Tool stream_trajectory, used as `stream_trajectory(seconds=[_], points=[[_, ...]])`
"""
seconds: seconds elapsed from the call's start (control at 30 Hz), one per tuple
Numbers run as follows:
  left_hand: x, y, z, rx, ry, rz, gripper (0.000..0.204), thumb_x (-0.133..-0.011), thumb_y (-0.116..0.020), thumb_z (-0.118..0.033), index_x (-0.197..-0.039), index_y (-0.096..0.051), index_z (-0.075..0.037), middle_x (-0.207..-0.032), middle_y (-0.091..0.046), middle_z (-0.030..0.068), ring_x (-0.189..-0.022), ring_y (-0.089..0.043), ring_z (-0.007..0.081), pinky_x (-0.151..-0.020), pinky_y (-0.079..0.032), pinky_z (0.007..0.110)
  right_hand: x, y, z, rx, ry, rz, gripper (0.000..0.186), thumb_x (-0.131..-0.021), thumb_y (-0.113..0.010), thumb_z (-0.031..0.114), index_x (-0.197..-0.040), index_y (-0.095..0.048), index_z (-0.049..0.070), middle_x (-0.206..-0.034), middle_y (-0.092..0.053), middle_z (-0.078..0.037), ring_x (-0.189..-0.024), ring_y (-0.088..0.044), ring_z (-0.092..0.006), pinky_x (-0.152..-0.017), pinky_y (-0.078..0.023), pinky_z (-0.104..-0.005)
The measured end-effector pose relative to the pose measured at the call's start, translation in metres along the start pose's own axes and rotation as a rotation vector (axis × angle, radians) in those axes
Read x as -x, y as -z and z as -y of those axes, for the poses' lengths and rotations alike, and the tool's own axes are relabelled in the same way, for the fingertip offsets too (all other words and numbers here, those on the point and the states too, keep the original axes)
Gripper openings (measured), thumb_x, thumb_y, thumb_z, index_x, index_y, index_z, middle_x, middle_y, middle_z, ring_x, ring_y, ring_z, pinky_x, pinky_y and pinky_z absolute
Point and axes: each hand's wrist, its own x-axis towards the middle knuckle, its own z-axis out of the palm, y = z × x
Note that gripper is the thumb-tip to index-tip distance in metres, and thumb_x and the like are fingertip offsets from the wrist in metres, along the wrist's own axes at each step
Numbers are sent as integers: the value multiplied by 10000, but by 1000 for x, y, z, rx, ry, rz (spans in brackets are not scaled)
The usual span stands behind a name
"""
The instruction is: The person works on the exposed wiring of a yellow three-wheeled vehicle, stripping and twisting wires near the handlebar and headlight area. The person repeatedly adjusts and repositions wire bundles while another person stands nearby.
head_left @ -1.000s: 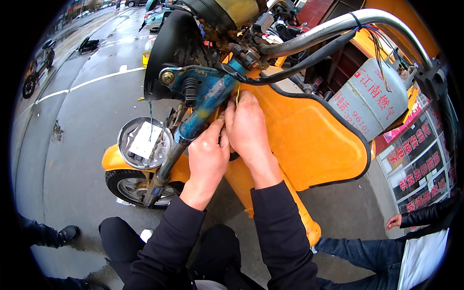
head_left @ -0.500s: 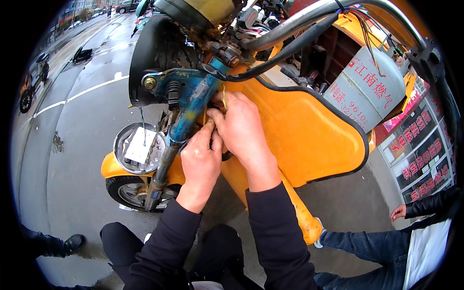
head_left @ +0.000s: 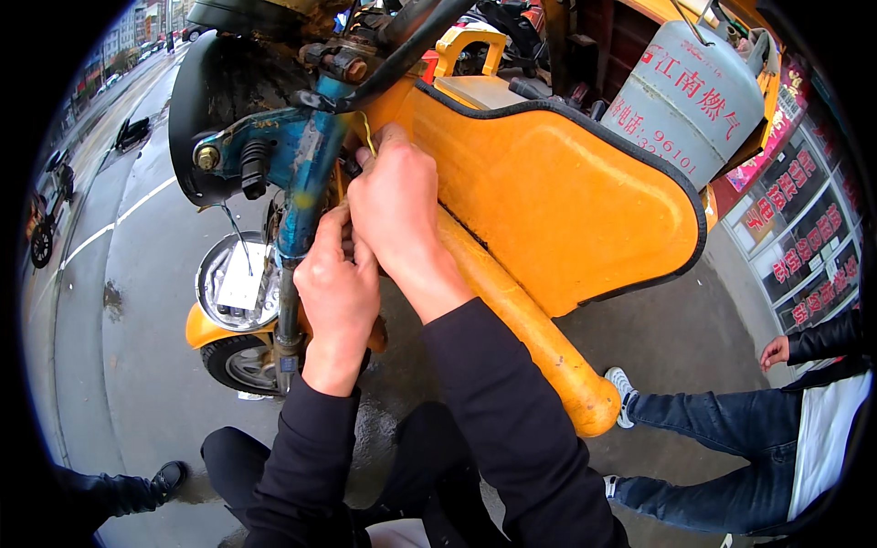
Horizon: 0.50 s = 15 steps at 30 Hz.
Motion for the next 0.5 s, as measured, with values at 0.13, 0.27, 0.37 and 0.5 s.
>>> stream_trajectory(seconds=[0.13, 0.27, 0.37, 0.5], points=[[4, 5, 0, 11, 28, 14, 254, -901, -619, -43, -1151, -634, 0, -786, -701, 156, -687, -710, 254, -639, -552, 343, -2, -6, 7, -78, -189, -65, 84, -837, -585, -33, -906, -574, -80, -898, -658, -311, -884, -646, -476, -757, -509, -490], [6, 6, -4, 527, 387, 97, 247, -961, -567, -54, -1172, -599, 71, -809, -709, 122, -692, -694, 161, -654, -542, 283, -3, 8, 10, -158, -266, -44, 121, -885, -599, 9, -943, -595, -97, -869, -675, -272, -844, -673, -420, -739, -506, -461], [3, 5, -15, 764, 585, 102, 262, -984, -522, -40, -1188, -565, 119, -841, -696, 104, -704, -645, 118, -692, -510, 240, -16, 14, -18, -255, -413, 229, 174, -887, -632, 54, -967, -609, -99, -816, -685, -212, -787, -684, -314, -743, -520, -413], [3, 0, -19, 642, 516, 110, 255, -990, -523, -37, -1195, -567, 108, -900, -704, 100, -763, -637, 94, -709, -507, 235, 1, 26, -9, -28, -44, -33, 192, -863, -617, 42, -1026, -654, -53, -824, -701, -210, -801, -701, -346, -758, -533, -412]])
